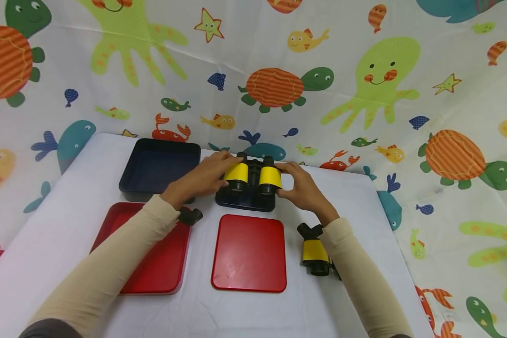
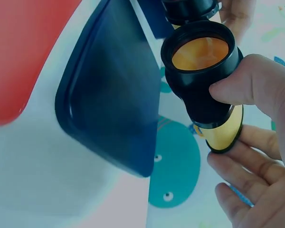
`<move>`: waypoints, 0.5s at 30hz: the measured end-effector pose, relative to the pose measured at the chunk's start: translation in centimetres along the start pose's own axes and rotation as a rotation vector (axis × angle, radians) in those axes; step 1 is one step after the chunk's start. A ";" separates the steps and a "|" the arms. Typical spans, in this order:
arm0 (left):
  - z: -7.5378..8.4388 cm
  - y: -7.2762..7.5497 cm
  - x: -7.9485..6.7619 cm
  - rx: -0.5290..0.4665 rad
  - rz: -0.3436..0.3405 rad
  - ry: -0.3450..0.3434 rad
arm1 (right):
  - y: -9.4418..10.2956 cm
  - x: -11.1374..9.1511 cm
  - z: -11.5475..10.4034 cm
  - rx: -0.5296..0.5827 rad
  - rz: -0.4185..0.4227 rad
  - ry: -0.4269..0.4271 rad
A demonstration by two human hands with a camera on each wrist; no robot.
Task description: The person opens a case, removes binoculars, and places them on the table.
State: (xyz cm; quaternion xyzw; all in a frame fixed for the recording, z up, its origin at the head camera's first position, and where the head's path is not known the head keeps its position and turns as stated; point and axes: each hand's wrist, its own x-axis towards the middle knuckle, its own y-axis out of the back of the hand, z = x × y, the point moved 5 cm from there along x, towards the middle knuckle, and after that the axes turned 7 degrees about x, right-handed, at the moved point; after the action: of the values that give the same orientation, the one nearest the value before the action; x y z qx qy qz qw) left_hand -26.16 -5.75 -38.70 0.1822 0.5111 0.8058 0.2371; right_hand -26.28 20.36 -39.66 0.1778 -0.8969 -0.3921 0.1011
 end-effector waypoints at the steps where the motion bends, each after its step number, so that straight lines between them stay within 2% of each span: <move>1: 0.2 -0.1 0.2 -0.006 -0.001 -0.001 | 0.1 -0.2 0.2 0.001 -0.002 -0.005; 15: 1.9 -2.3 1.9 -0.019 -0.001 -0.029 | 1.8 -1.9 2.3 0.005 -0.019 -0.060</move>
State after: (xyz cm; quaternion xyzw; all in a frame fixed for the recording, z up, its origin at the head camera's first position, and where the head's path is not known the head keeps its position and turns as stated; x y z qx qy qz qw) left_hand -26.28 -2.40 -39.93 0.1914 0.5000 0.8078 0.2466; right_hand -25.70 23.85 -39.96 0.1749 -0.8988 -0.3959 0.0696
